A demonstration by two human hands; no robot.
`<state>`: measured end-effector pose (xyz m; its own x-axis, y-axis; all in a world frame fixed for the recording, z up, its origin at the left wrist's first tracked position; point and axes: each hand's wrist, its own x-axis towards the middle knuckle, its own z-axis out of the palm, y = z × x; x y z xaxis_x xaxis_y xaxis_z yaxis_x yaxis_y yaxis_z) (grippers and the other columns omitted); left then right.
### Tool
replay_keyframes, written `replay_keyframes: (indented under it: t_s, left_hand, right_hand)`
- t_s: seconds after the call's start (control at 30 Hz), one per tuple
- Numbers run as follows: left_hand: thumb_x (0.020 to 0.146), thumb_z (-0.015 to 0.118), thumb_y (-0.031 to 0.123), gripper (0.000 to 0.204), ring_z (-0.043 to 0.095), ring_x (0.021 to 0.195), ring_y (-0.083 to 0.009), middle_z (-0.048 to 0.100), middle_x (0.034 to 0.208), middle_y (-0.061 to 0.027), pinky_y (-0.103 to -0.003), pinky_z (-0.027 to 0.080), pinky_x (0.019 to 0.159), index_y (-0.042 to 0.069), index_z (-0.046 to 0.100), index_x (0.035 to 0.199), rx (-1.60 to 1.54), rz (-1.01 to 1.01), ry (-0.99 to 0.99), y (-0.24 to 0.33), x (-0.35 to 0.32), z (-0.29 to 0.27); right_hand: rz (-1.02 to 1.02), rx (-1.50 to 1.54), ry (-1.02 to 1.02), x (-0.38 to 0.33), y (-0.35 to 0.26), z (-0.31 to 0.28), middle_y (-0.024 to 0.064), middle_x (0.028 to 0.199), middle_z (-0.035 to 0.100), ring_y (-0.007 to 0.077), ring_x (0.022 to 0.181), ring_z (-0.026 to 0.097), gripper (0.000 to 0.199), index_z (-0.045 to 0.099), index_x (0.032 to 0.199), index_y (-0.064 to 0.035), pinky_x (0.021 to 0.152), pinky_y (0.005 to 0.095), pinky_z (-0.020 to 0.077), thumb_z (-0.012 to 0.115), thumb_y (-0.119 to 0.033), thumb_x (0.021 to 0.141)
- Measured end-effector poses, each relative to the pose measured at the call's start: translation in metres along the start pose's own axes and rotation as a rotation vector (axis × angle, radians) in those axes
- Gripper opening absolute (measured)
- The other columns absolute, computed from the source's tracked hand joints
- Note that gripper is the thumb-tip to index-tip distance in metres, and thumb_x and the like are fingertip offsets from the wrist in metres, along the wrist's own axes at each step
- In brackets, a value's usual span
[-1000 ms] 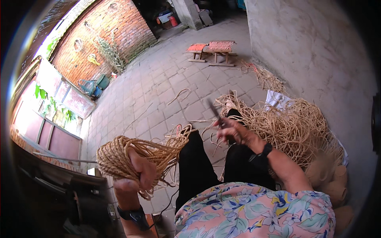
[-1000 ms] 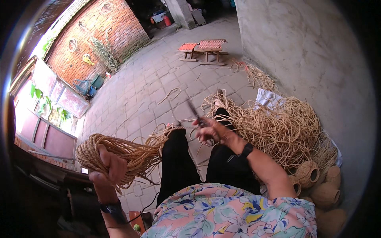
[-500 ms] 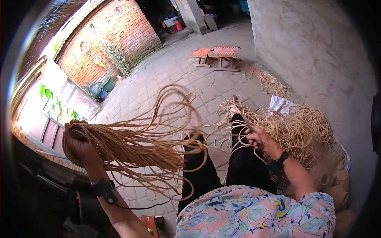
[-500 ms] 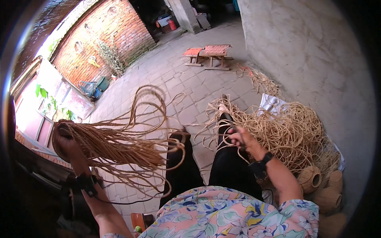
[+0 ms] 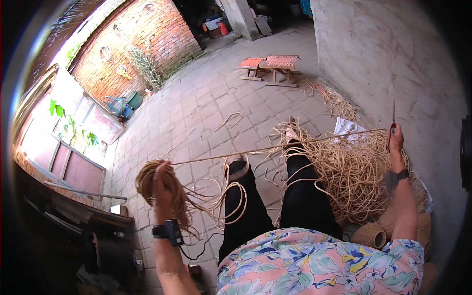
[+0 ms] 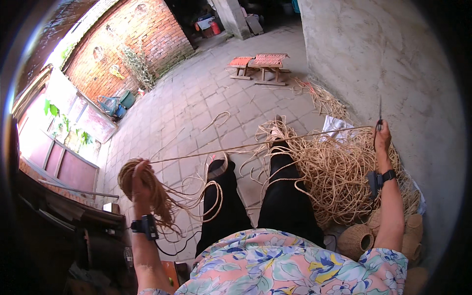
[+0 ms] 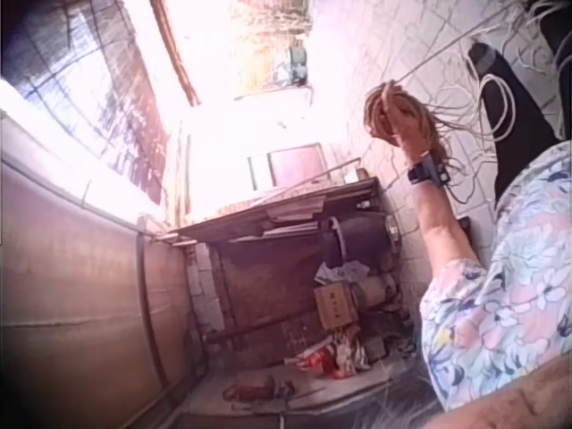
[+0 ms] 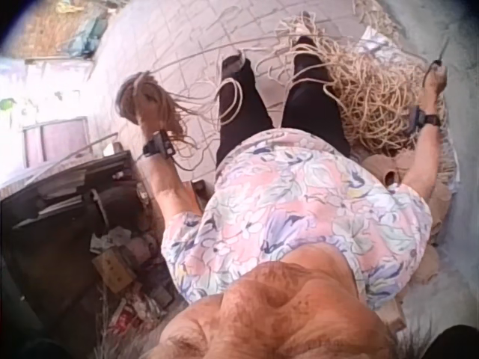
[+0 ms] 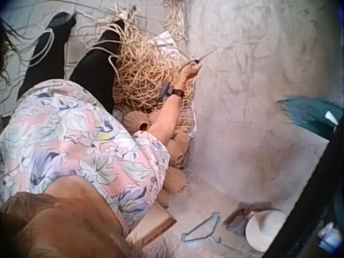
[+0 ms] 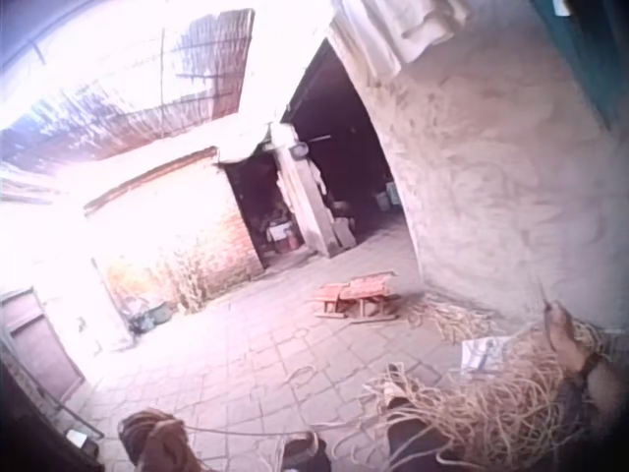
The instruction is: Sorting and preparing bundles of bamboo or straw strands for weaving or manufacturing.
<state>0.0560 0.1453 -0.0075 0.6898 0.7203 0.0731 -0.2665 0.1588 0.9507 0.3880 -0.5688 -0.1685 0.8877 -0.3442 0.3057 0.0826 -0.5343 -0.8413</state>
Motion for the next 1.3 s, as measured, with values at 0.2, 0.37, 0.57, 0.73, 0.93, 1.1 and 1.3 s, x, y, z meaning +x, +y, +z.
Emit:
replay_keyframes:
  t_s: [0.2, 0.37, 0.57, 0.73, 0.93, 1.1, 1.3]
  left_hand:
    - [0.078, 0.069, 0.007, 0.024, 0.06, 0.076, -0.0149, 0.062, 0.084, -0.0031, -0.027, 0.049, 0.069, 0.009, 0.057, 0.098, -0.18, -0.116, 0.036, -0.052, -0.035, 0.054]
    - [0.08, 0.068, 0.008, 0.025, 0.059, 0.082, -0.0155, 0.062, 0.089, -0.0048, -0.028, 0.049, 0.074, 0.011, 0.056, 0.102, -0.196, -0.092, 0.107, -0.062, -0.065, 0.096]
    - [0.084, 0.064, 0.014, 0.02, 0.056, 0.088, -0.0119, 0.059, 0.09, -0.0019, -0.026, 0.044, 0.079, 0.011, 0.056, 0.103, -0.115, -0.107, -0.138, -0.095, -0.091, 0.121]
    - [0.081, 0.063, 0.01, 0.022, 0.053, 0.093, -0.012, 0.057, 0.1, -0.0037, -0.026, 0.04, 0.085, 0.008, 0.056, 0.102, 0.086, -0.235, -0.306, -0.097, -0.132, 0.124]
    - [0.073, 0.06, -0.003, 0.029, 0.054, 0.082, -0.0152, 0.056, 0.095, -0.0074, -0.027, 0.042, 0.079, 0.001, 0.052, 0.1, 0.161, 0.038, -0.373, -0.075, -0.142, 0.152]
    - [0.079, 0.059, -0.004, 0.034, 0.053, 0.08, -0.0132, 0.057, 0.093, -0.0044, -0.026, 0.043, 0.076, 0.005, 0.047, 0.11, -0.003, -0.169, -0.388, -0.084, -0.139, 0.144]
    - [0.086, 0.057, 0.005, 0.019, 0.052, 0.078, -0.0104, 0.056, 0.089, -0.001, -0.024, 0.042, 0.074, 0.008, 0.052, 0.105, -0.049, -0.164, -0.196, -0.096, -0.128, 0.141]
  right_hand:
    - [-0.185, -0.47, -0.098, -0.022, -0.062, 0.001, 0.0163, 0.077, 0.062, 0.0317, 0.071, 0.063, 0.033, 0.054, 0.113, -0.0152, 0.058, 0.042, 0.046, 0.06, -0.032, 0.086]
    - [-0.191, 0.369, -0.753, -0.145, -0.17, 0.051, 0.009, 0.099, 0.06, 0.0181, 0.089, 0.059, 0.048, 0.054, 0.115, -0.0035, 0.08, 0.0302, 0.0512, 0.067, -0.034, 0.081]
    - [0.155, 0.825, -1.745, -0.262, -0.237, 0.096, 0.0121, 0.112, 0.058, 0.017, 0.1, 0.058, 0.057, 0.042, 0.128, -0.0002, 0.084, 0.0318, 0.0489, 0.056, -0.04, 0.09]
    - [0.403, 1.206, -1.674, -0.295, -0.247, 0.123, 0.0087, 0.099, 0.06, 0.0127, 0.078, 0.056, 0.044, 0.048, 0.117, -0.0044, 0.068, 0.0247, 0.0462, 0.046, -0.042, 0.095]
    - [0.423, 1.23, -1.589, -0.299, -0.213, 0.118, 0.0035, 0.077, 0.061, 0.0052, 0.055, 0.045, 0.04, 0.051, 0.104, -0.006, 0.047, 0.0181, 0.0336, 0.047, -0.044, 0.094]
    - [0.541, 1.283, -1.507, -0.303, -0.191, 0.116, 0.0017, 0.075, 0.059, 0.0033, 0.056, 0.044, 0.039, 0.051, 0.104, -0.0059, 0.047, 0.0183, 0.0326, 0.047, -0.044, 0.094]
    - [0.471, 1.222, -1.317, -0.291, -0.178, 0.117, 0.0006, 0.075, 0.056, 0.0027, 0.061, 0.046, 0.036, 0.049, 0.107, -0.0053, 0.051, 0.0178, 0.0367, 0.049, -0.039, 0.094]
